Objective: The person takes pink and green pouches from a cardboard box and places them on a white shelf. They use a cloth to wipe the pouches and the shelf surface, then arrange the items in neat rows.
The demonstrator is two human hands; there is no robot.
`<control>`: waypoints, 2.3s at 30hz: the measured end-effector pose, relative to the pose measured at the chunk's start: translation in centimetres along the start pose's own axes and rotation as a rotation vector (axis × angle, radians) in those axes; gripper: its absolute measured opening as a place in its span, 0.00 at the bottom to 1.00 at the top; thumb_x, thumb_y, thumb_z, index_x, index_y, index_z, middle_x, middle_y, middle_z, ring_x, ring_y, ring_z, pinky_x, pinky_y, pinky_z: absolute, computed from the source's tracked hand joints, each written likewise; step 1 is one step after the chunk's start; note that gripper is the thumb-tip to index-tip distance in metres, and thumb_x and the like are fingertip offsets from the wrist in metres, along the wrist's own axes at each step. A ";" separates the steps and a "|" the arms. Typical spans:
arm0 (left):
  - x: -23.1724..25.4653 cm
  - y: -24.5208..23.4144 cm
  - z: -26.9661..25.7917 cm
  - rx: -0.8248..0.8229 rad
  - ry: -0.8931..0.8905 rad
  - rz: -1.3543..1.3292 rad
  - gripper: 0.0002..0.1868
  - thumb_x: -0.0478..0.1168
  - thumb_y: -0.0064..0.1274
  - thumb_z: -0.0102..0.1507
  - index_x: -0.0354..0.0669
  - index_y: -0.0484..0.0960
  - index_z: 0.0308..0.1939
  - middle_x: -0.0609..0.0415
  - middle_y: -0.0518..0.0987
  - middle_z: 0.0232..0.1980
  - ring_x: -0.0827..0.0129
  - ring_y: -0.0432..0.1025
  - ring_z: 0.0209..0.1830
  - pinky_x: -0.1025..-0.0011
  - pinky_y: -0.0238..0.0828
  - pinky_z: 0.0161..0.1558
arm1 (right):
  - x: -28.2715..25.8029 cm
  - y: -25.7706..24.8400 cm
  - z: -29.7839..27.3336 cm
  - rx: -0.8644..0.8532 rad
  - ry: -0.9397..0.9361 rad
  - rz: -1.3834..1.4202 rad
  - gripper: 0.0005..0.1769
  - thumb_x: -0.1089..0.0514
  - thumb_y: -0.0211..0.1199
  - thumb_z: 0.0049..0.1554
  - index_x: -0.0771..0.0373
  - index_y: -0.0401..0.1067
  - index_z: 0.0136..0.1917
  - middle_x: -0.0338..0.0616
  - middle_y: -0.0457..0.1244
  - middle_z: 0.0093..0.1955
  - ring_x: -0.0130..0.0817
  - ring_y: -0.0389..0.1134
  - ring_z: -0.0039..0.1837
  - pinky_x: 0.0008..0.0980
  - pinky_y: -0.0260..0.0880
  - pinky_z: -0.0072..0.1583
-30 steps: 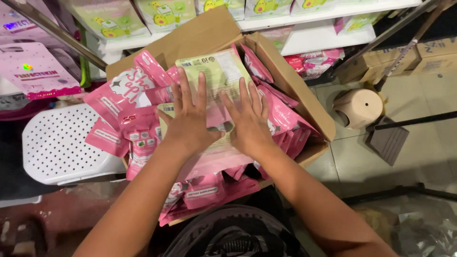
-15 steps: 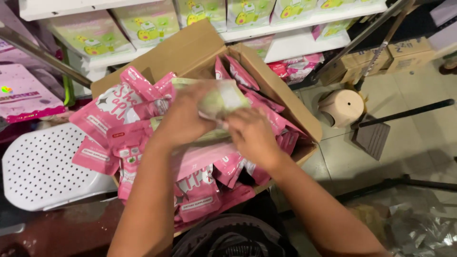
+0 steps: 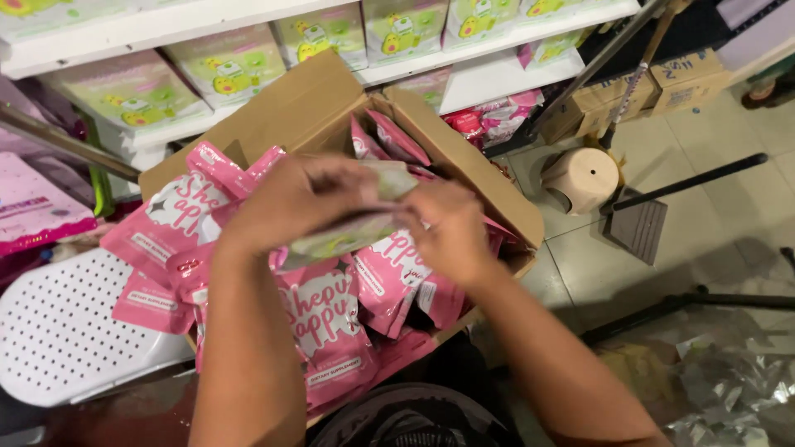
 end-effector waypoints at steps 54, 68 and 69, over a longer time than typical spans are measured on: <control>6.9 17.7 47.6 0.514 0.360 -0.275 0.21 0.26 0.71 0.53 0.46 0.70 0.28 0.66 0.76 0.31 0.84 0.67 0.32 0.78 0.68 0.35 | 48.9 -30.1 6.6 0.171 0.560 0.722 0.10 0.64 0.68 0.59 0.67 0.77 0.55 0.39 0.72 0.53 0.23 0.70 0.54 0.29 0.71 0.60; -0.9 27.3 58.9 0.714 0.249 -0.301 0.22 0.27 0.71 0.53 0.47 0.69 0.26 0.66 0.75 0.30 0.83 0.65 0.31 0.78 0.67 0.35 | 66.0 -32.0 3.6 0.057 0.550 0.708 0.08 0.64 0.68 0.59 0.65 0.77 0.53 0.36 0.72 0.50 0.21 0.69 0.51 0.26 0.71 0.55; -2.0 27.6 59.5 0.718 0.245 -0.308 0.22 0.26 0.71 0.53 0.47 0.69 0.26 0.67 0.75 0.30 0.83 0.66 0.32 0.79 0.67 0.36 | 67.0 -31.5 3.2 0.054 0.534 0.700 0.08 0.64 0.68 0.59 0.65 0.77 0.53 0.36 0.72 0.50 0.21 0.69 0.51 0.26 0.72 0.54</control>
Point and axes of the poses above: each hand's wrist, its own z-axis towards the middle knuckle, its own y-axis out of the palm, x = y × z, the point moved 8 cm from there along z, towards the middle knuckle
